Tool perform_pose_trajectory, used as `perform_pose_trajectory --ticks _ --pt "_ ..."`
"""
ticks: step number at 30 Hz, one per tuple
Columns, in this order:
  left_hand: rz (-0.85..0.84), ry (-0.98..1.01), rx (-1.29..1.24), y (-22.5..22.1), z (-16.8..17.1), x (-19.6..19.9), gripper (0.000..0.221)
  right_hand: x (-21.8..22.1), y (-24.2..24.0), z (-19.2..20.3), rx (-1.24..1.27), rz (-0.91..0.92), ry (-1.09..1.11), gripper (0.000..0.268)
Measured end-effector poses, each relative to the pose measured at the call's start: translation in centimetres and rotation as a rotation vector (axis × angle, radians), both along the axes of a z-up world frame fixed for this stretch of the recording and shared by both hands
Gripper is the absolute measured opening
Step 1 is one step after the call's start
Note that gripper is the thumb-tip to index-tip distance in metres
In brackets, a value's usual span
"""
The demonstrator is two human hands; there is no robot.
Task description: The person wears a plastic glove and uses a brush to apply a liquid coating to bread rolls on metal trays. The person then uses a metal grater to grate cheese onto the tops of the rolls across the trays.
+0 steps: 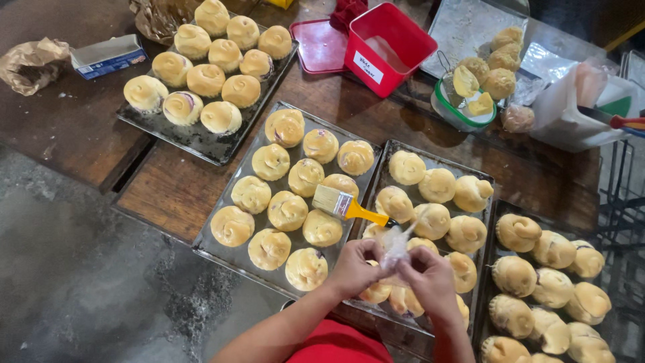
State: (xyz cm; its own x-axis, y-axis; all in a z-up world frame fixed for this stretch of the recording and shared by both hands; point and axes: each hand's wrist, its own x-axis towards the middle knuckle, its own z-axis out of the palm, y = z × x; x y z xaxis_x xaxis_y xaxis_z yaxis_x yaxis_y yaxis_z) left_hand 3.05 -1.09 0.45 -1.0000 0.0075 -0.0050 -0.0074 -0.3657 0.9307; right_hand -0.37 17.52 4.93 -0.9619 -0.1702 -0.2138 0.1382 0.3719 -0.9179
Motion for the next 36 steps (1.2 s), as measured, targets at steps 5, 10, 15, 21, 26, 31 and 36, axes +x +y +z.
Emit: perform_pose_trajectory --ticks 5,10,15,21,26,31,36 --pt "0.169 -0.367 0.637 -1.5 -0.4 -2.0 0.011 -1.0 1.2 0.2 0.002 -0.148 0.058 0.018" --pt "0.358 -0.027 0.080 -0.4 2.9 -1.2 0.013 3.4 -1.9 3.7 0.134 -0.181 0.496 0.023" --pt "0.356 0.411 -0.447 0.2 6.8 1.5 0.011 5.9 -2.8 2.6 0.196 -0.076 0.100 0.018" --pt "0.079 0.584 -0.516 0.6 8.8 3.9 0.016 2.9 -2.3 0.8 -0.957 -0.334 -0.252 0.059" --pt "0.182 0.563 -0.587 0.5 8.9 4.4 0.015 3.5 -3.7 2.8 -1.218 -0.340 -0.288 0.090" --pt "0.166 0.613 -0.637 0.1 9.3 5.0 0.014 3.7 -4.4 3.4 -1.370 -0.269 -0.192 0.086" --pt "0.173 0.607 -0.624 -0.1 9.7 5.5 0.011 4.0 -4.5 2.2 -1.450 -0.222 -0.193 0.077"
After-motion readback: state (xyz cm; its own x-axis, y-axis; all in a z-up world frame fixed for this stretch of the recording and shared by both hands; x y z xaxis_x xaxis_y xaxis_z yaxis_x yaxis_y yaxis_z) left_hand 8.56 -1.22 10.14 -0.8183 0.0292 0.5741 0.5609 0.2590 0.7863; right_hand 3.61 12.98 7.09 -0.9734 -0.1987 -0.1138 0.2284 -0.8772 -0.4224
